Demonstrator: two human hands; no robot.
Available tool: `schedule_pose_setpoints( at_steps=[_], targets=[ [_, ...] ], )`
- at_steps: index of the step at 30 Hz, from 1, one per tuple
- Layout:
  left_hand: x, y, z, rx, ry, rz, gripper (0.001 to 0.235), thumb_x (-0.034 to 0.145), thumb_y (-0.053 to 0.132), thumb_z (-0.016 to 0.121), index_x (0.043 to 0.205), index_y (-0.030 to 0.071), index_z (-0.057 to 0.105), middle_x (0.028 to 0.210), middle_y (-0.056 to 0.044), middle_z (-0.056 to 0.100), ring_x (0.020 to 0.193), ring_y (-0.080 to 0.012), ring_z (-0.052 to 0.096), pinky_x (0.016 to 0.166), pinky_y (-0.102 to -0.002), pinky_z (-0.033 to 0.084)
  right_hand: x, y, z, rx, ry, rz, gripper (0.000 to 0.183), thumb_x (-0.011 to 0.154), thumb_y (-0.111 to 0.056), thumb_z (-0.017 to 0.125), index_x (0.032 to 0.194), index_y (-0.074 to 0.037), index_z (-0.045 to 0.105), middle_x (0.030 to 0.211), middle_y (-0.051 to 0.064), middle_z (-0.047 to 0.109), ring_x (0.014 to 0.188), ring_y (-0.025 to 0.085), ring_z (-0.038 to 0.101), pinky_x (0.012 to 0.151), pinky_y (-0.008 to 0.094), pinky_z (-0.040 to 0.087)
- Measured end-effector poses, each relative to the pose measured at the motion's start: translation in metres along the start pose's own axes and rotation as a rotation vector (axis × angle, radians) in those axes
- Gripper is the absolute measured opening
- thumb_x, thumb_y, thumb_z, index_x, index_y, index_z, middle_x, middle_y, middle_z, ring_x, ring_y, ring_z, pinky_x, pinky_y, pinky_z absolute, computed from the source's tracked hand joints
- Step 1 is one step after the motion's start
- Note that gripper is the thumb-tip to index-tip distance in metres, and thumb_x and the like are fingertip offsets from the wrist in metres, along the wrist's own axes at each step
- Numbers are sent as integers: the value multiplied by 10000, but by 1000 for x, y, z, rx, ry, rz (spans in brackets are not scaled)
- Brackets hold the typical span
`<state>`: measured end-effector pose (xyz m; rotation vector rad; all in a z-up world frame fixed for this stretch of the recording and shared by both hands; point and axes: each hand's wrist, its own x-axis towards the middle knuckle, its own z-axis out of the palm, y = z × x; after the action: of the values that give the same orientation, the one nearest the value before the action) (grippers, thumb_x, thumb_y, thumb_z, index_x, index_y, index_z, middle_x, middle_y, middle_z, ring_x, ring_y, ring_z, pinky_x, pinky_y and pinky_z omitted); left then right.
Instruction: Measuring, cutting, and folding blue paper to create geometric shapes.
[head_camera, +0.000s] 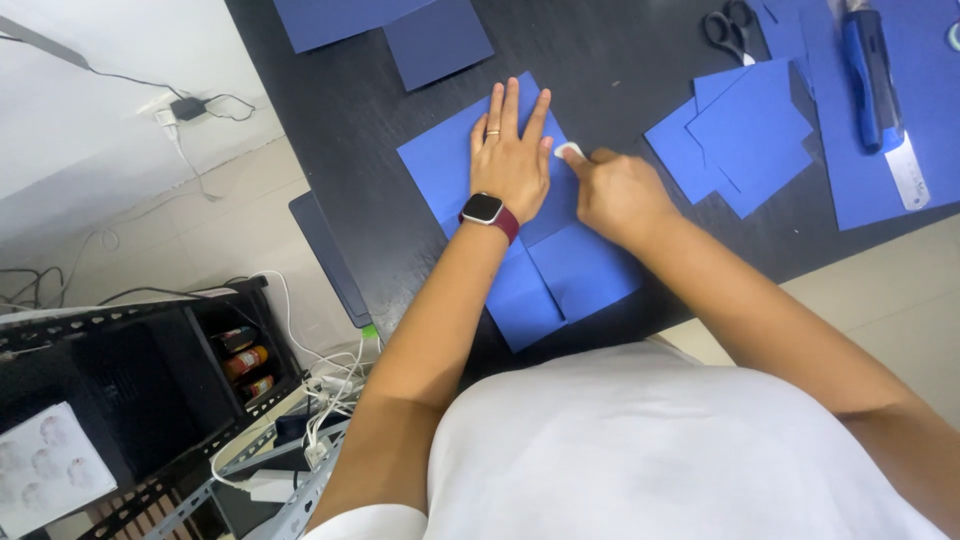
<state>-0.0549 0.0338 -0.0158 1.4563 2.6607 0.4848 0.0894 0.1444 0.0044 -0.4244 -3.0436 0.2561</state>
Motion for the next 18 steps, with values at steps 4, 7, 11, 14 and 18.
schedule_pose_setpoints(
  at_steps=[4, 7, 11, 14, 18],
  targets=[
    [-1, 1, 2, 24, 11, 7, 536, 1075, 320, 442, 1591, 212, 344, 1663, -175, 214, 1557, -333, 195, 1202, -471, 297, -31, 0, 6, -6, 24, 36, 537, 857, -87, 522, 1364, -120, 696, 821, 118, 669, 545, 426, 628, 477, 513, 516],
    [-2, 3, -4, 14, 18, -3, 621, 1049, 441, 467, 1600, 199, 315, 1671, -158, 216, 1561, -339, 188, 1225, -497, 273, -52, -2, 4, 3, -13, 61, 562, 858, -79, 500, 1386, -120, 687, 855, 128, 681, 606, 426, 647, 500, 527, 522],
    [0, 5, -10, 36, -51, -20, 796, 1031, 655, 443, 1623, 163, 241, 1687, -149, 144, 1570, -316, 124, 1248, -505, 210, -76, -6, -4, 26, -85, 115, 568, 871, -96, 487, 1413, -133, 652, 893, 121, 684, 602, 444, 650, 472, 556, 526],
    [-1, 5, -12, 31, -69, -22, 834, 1021, 693, 436, 1627, 159, 228, 1689, -145, 124, 1571, -308, 101, 1253, -503, 194, -95, -5, 3, 25, -88, 125, 585, 859, -75, 480, 1415, -134, 651, 865, 101, 665, 568, 416, 632, 447, 534, 513],
    [-1, 3, -9, 42, -66, -8, 864, 1020, 728, 431, 1631, 157, 216, 1691, -144, 120, 1571, -312, 92, 1250, -512, 209, -121, -1, 11, -10, -26, 81, 559, 860, -78, 517, 1394, -135, 675, 841, 76, 655, 479, 357, 592, 374, 473, 477]
  ],
)
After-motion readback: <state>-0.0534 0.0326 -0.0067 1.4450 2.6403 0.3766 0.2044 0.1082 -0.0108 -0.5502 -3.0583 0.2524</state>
